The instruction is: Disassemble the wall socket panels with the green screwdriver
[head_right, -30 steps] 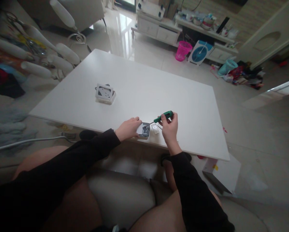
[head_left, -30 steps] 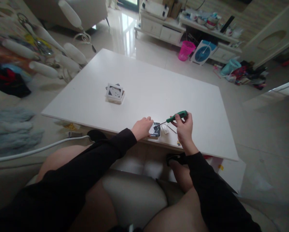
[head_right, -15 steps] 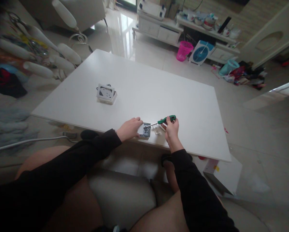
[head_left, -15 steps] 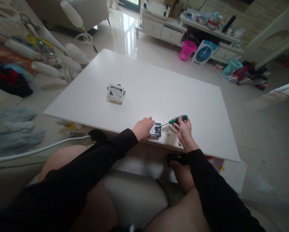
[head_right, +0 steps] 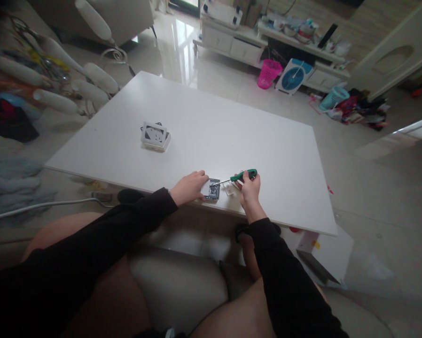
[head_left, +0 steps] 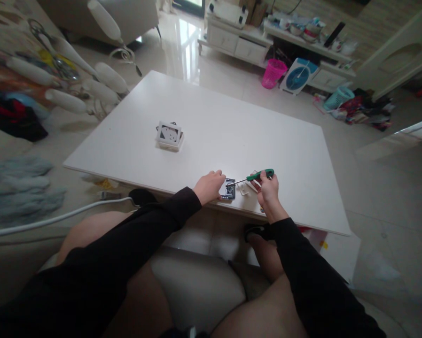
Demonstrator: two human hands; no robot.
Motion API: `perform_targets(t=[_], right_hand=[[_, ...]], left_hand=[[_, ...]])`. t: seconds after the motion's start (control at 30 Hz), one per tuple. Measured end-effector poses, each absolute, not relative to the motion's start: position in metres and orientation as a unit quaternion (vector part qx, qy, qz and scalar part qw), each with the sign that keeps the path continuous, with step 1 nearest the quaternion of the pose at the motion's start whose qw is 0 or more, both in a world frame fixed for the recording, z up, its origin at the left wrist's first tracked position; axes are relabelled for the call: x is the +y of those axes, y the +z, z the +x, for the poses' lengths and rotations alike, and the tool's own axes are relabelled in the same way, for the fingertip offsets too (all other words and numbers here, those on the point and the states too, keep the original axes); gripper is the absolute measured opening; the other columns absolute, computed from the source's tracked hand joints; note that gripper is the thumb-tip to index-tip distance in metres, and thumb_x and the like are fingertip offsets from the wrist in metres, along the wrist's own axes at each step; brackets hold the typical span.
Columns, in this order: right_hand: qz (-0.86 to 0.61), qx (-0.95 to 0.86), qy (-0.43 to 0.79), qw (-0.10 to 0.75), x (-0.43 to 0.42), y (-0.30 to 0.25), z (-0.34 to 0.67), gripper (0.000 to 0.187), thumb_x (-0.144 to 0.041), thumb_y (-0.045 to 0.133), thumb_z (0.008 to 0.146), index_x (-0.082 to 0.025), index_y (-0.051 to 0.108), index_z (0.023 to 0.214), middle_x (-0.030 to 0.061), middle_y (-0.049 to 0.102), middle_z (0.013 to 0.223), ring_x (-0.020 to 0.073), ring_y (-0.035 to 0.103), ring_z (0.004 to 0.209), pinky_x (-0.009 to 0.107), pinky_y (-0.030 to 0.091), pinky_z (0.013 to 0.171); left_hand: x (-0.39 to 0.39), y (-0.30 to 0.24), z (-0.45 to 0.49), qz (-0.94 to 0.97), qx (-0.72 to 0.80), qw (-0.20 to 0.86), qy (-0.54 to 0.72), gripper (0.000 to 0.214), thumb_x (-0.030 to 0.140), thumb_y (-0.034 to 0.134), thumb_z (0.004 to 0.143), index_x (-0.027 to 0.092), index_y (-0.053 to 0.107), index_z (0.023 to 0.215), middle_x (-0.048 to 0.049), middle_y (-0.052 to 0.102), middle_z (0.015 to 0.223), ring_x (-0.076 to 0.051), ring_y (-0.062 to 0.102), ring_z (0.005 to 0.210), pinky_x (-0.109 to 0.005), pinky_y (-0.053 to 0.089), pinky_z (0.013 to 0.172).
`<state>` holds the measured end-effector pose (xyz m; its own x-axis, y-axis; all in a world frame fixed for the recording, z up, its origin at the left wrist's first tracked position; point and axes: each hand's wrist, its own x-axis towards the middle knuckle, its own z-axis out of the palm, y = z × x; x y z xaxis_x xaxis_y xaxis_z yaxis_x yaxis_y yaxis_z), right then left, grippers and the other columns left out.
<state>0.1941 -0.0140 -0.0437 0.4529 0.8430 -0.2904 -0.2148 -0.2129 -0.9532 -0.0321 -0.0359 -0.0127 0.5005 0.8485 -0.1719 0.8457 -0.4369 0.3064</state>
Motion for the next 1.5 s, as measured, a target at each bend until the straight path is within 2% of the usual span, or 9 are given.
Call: perform_targets(t=[0.17,0.33,0.6,0.73,0.87,0.97,1.17,1.33,1.5], right_hand=[[-0.625,-0.224,0.47,0.582,-0.011,-0.046,0.194,0.024,-0.033,0.071,0.092,-0.024,0.049,0.095,-0.0051,0.068,0.089,0.0128,0.075,0.076,0.029,0.065,0.066],[-0.635,-0.201,0.486,0.566,-0.009,-0.052,0.196,0.033,-0.036,0.077,0.088,-0.023,0.047,0.087,-0.007,0.064,0.078,0.0121,0.072,0.066,0.03,0.066,0.066],[-0.636,-0.242,0.427,0.596,-0.008,-0.023,0.207,0.033,-0.045,0.073,0.088,-0.025,0.048,0.094,-0.0072,0.061,0.084,0.0128,0.073,0.075,0.028,0.063,0.066],[-0.63,-0.292,0.388,0.606,-0.014,-0.001,0.21,0.037,-0.052,0.072,0.086,-0.027,0.047,0.094,-0.0075,0.056,0.082,0.0108,0.067,0.068,0.025,0.059,0.06],[-0.609,-0.332,0.399,0.6,-0.026,0.015,0.201,0.04,-0.055,0.073,0.082,-0.026,0.048,0.093,-0.0079,0.052,0.074,0.0099,0.06,0.058,0.023,0.054,0.053],[-0.604,-0.36,0.41,0.581,-0.035,0.022,0.19,0.039,-0.055,0.071,0.082,-0.026,0.049,0.093,-0.0078,0.053,0.071,0.0096,0.057,0.053,0.021,0.047,0.047],[-0.606,-0.466,0.426,0.484,-0.047,0.025,0.178,0.033,-0.043,0.08,0.075,-0.024,0.059,0.092,-0.0088,0.053,0.065,0.0076,0.042,0.044,0.022,0.032,0.04],[-0.604,-0.546,0.425,0.396,-0.055,0.027,0.169,0.03,-0.046,0.079,0.077,-0.022,0.066,0.089,-0.0044,0.057,0.065,0.0124,0.048,0.054,0.026,0.037,0.048],[-0.588,-0.588,0.398,0.388,-0.056,0.028,0.165,0.022,-0.04,0.077,0.077,-0.02,0.068,0.083,-0.003,0.061,0.068,0.0138,0.052,0.062,0.029,0.043,0.062]], left_hand=[[-0.036,-0.011,-0.032,0.845,0.504,0.176,-0.002,0.05,0.038,0.09,0.074,0.018,0.062,0.11,-0.0109,0.064,0.12,-0.028,0.063,0.11,-0.036,0.055,0.084],[-0.037,-0.01,-0.032,0.845,0.503,0.181,-0.001,0.049,0.037,0.09,0.075,0.018,0.061,0.11,-0.011,0.064,0.12,-0.029,0.063,0.111,-0.036,0.054,0.083],[-0.029,0.0,-0.04,0.832,0.507,0.223,0.031,0.049,0.036,0.086,0.076,0.017,0.062,0.115,-0.0116,0.064,0.123,-0.03,0.061,0.112,-0.038,0.053,0.088],[-0.018,0.011,-0.046,0.815,0.5,0.257,0.138,0.049,0.024,0.082,0.075,0.017,0.06,0.118,-0.0096,0.065,0.123,-0.027,0.059,0.114,-0.037,0.052,0.097],[-0.015,0.019,-0.046,0.812,0.464,0.289,0.204,0.053,0.006,0.07,0.072,0.016,0.056,0.122,-0.0089,0.066,0.124,-0.023,0.061,0.114,-0.037,0.051,0.101],[-0.017,0.021,-0.042,0.798,0.45,0.324,0.237,0.057,0.004,0.068,0.07,0.017,0.054,0.123,-0.0097,0.066,0.127,-0.024,0.064,0.116,-0.037,0.053,0.098],[-0.02,0.017,-0.032,0.773,0.39,0.364,0.344,0.057,0.01,0.078,0.068,0.021,0.055,0.119,-0.0091,0.069,0.125,-0.025,0.068,0.112,-0.041,0.056,0.094],[-0.025,0.019,-0.027,0.775,0.348,0.387,0.359,0.055,0.013,0.078,0.073,0.021,0.056,0.123,-0.01,0.069,0.131,-0.026,0.067,0.122,-0.042,0.054,0.102],[-0.028,0.021,-0.027,0.779,0.327,0.4,0.355,0.054,0.012,0.076,0.074,0.021,0.056,0.124,-0.0098,0.069,0.132,-0.026,0.067,0.125,-0.041,0.054,0.104]])
